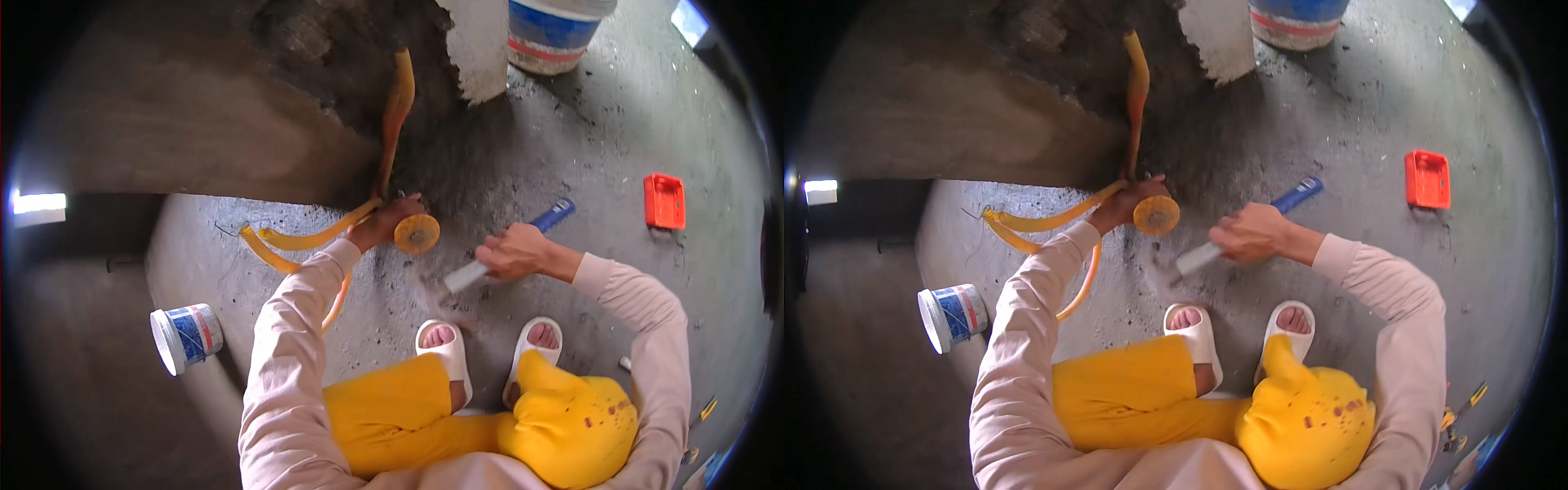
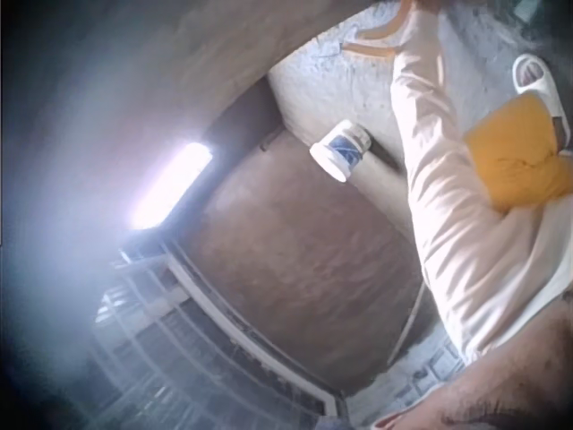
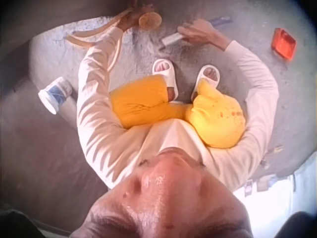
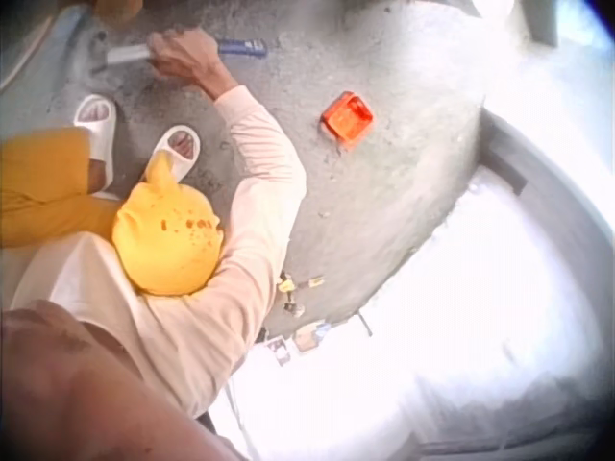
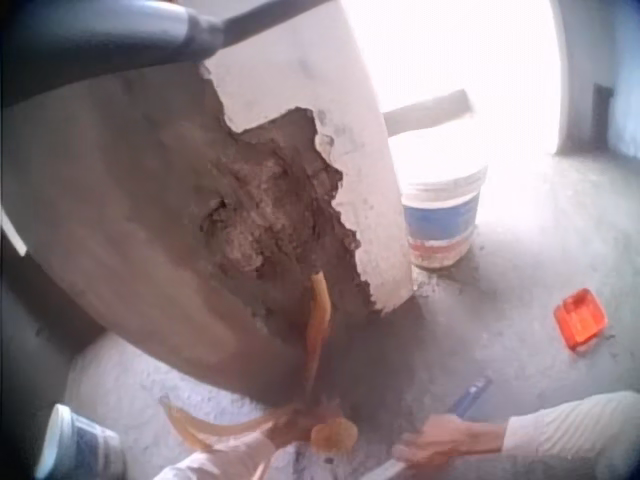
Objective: The person uses a hammer to knock out circular punch-outs from a yellow plastic fitting and then applies white tape around the edges of a red electrical box by hand.
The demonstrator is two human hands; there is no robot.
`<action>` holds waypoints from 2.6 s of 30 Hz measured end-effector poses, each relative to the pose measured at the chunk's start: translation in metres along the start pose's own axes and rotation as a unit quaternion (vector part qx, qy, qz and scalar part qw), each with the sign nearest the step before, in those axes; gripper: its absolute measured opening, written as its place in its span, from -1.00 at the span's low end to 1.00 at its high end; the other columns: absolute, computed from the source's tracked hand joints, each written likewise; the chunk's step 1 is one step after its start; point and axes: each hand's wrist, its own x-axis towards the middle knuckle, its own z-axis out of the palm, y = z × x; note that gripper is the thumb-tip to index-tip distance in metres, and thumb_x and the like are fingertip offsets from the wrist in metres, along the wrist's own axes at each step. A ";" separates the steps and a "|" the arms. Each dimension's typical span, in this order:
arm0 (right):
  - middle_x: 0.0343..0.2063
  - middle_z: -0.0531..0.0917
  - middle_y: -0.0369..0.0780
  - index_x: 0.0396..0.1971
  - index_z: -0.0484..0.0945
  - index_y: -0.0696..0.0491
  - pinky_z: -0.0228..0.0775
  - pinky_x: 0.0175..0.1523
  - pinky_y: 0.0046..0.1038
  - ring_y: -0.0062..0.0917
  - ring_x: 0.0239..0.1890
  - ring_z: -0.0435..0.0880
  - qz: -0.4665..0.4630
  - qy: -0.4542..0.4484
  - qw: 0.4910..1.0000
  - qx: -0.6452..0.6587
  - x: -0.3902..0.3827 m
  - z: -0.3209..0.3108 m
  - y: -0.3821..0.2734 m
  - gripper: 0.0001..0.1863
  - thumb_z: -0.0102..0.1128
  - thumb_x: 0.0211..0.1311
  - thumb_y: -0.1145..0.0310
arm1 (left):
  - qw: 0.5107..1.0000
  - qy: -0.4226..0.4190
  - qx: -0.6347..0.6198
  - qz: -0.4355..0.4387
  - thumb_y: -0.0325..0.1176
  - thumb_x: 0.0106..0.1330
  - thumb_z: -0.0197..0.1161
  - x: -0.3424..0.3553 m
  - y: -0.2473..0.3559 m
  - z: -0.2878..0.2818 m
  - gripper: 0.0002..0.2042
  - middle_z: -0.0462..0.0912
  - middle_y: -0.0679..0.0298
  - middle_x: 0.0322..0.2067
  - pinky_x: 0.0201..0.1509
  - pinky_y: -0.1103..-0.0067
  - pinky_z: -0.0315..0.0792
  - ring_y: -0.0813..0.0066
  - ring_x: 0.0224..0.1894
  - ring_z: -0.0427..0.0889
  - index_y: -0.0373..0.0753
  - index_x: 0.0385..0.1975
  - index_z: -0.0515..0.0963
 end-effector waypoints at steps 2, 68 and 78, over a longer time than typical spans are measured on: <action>-0.63 0.60 -0.21 -0.48 0.45 0.03 0.53 -0.53 -0.21 -0.24 -0.57 0.68 -0.183 0.044 0.981 0.045 0.002 -0.013 -0.015 -0.76 0.19 0.10 0.18 | 1.000 -0.022 0.001 -0.005 -0.45 0.17 0.18 0.008 0.002 -0.001 -0.91 0.57 0.24 -0.28 0.47 0.40 0.15 0.40 -0.08 0.60 -0.20 -0.34 0.47; -0.62 0.49 -0.27 -0.48 0.38 -0.03 0.47 -0.58 -0.29 -0.32 -0.61 0.62 -0.103 0.066 0.990 0.068 -0.040 -0.010 -0.020 -0.67 0.25 0.11 0.05 | 0.973 -0.108 0.193 0.065 -0.50 0.08 0.22 -0.010 -0.009 0.051 -0.86 0.60 0.34 -0.35 0.43 0.24 0.19 0.34 -0.14 0.61 -0.08 -0.38 0.55; -0.62 0.51 -0.26 -0.46 0.44 0.02 0.38 -0.58 -0.28 -0.30 -0.57 0.61 0.032 0.118 0.987 0.108 -0.093 -0.003 -0.007 -0.67 0.36 -0.02 0.12 | 0.970 0.203 0.056 0.124 -0.50 0.09 0.28 0.024 0.024 0.031 -0.87 0.57 0.25 -0.21 0.42 0.26 0.22 0.37 0.05 0.54 -0.17 -0.38 0.51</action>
